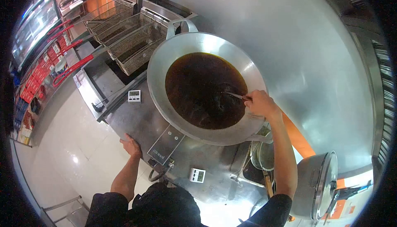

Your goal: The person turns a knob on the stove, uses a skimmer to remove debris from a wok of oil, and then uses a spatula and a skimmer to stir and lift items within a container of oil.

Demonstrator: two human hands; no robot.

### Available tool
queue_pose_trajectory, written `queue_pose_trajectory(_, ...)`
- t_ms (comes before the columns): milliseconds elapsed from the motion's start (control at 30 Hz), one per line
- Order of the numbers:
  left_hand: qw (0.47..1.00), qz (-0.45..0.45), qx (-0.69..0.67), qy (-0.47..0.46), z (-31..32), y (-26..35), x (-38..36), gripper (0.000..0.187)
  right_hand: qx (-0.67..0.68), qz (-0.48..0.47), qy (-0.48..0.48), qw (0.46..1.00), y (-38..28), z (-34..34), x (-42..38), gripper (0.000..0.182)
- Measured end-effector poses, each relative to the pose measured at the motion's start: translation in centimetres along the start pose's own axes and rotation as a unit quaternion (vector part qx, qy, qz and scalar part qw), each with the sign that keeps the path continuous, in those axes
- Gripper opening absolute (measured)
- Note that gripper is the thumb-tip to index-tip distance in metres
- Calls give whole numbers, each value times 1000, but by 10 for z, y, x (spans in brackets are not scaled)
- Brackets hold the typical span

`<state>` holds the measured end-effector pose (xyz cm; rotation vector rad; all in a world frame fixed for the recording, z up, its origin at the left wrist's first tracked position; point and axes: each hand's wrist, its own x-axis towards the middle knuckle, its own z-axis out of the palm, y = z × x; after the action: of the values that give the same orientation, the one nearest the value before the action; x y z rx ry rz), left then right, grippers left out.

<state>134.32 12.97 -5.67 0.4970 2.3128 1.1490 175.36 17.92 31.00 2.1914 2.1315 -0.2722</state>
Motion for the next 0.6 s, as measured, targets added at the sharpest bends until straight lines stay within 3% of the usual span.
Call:
queue_pose_trajectory(100,1000,-9,3,-5,-1,3,-1,66,9,32,-20,999,-8,0,19,25)
queue_pose_trajectory(167,1000,-11,7,-6,2,-2,2,66,-3,-8,25,1000,0,9,34,27)
queue_pose_trajectory(600,1000,-6,20,-3,5,-7,5,65,49,-127,93,986,22,33,85,40)
